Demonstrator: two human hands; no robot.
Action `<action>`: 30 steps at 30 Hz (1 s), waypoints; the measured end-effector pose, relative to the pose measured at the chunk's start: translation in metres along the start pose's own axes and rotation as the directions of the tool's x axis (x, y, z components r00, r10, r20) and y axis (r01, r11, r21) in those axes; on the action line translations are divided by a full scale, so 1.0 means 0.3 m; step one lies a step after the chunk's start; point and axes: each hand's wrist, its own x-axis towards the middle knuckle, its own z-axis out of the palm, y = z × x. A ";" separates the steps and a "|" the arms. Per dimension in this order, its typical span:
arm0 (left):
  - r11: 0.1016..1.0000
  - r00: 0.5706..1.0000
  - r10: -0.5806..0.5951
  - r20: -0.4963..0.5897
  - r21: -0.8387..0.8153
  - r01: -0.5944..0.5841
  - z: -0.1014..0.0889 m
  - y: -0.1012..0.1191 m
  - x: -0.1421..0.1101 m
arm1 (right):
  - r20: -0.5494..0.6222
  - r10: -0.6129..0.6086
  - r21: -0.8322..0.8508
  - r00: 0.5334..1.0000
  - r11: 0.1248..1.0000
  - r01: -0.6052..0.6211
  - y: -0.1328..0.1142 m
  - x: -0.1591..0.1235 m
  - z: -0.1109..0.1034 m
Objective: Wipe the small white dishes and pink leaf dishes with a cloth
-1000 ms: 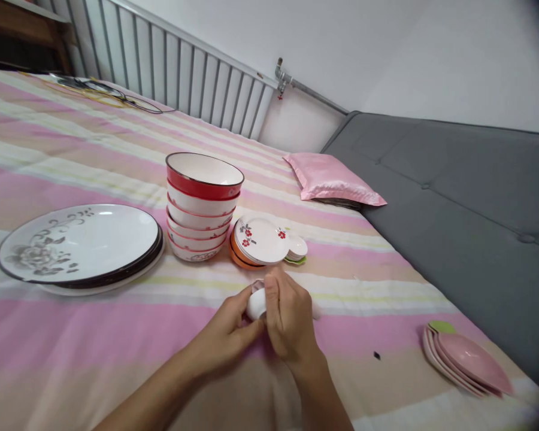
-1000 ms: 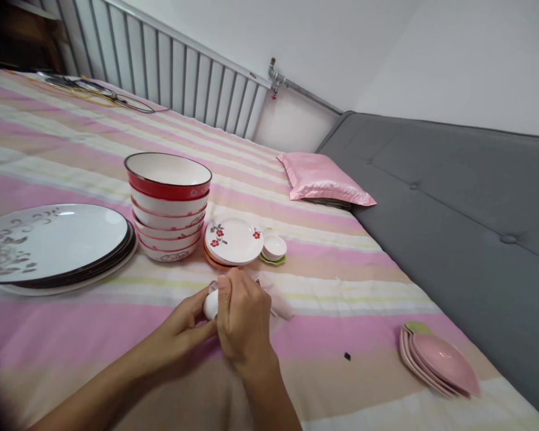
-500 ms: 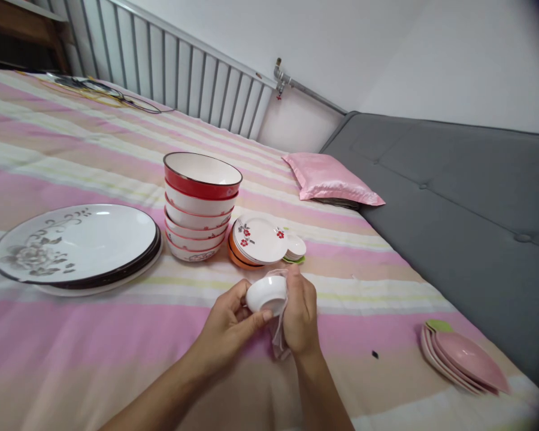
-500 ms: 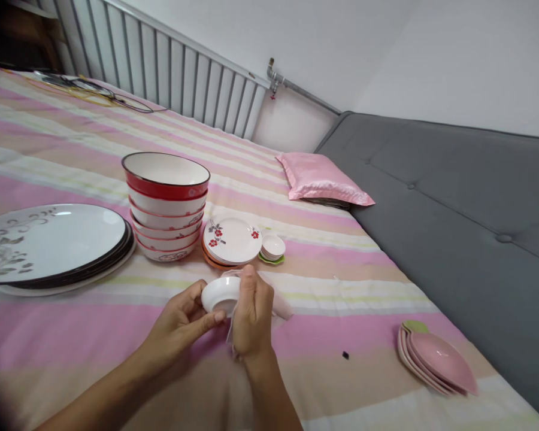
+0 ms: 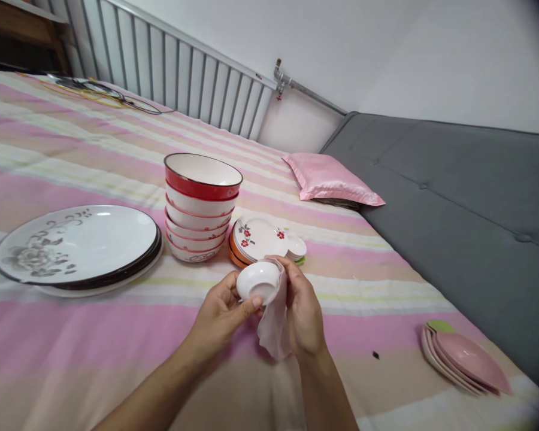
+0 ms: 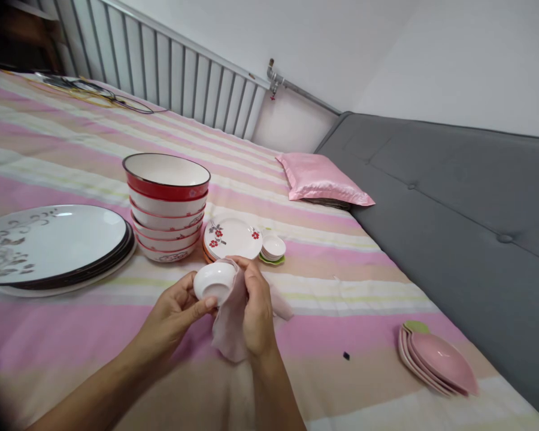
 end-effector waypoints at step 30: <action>0.994 0.999 -0.034 0.005 -0.107 0.034 -0.019 0.014 0.003 | 0.071 0.002 -0.079 0.997 0.997 0.004 -0.032 0.007 -0.056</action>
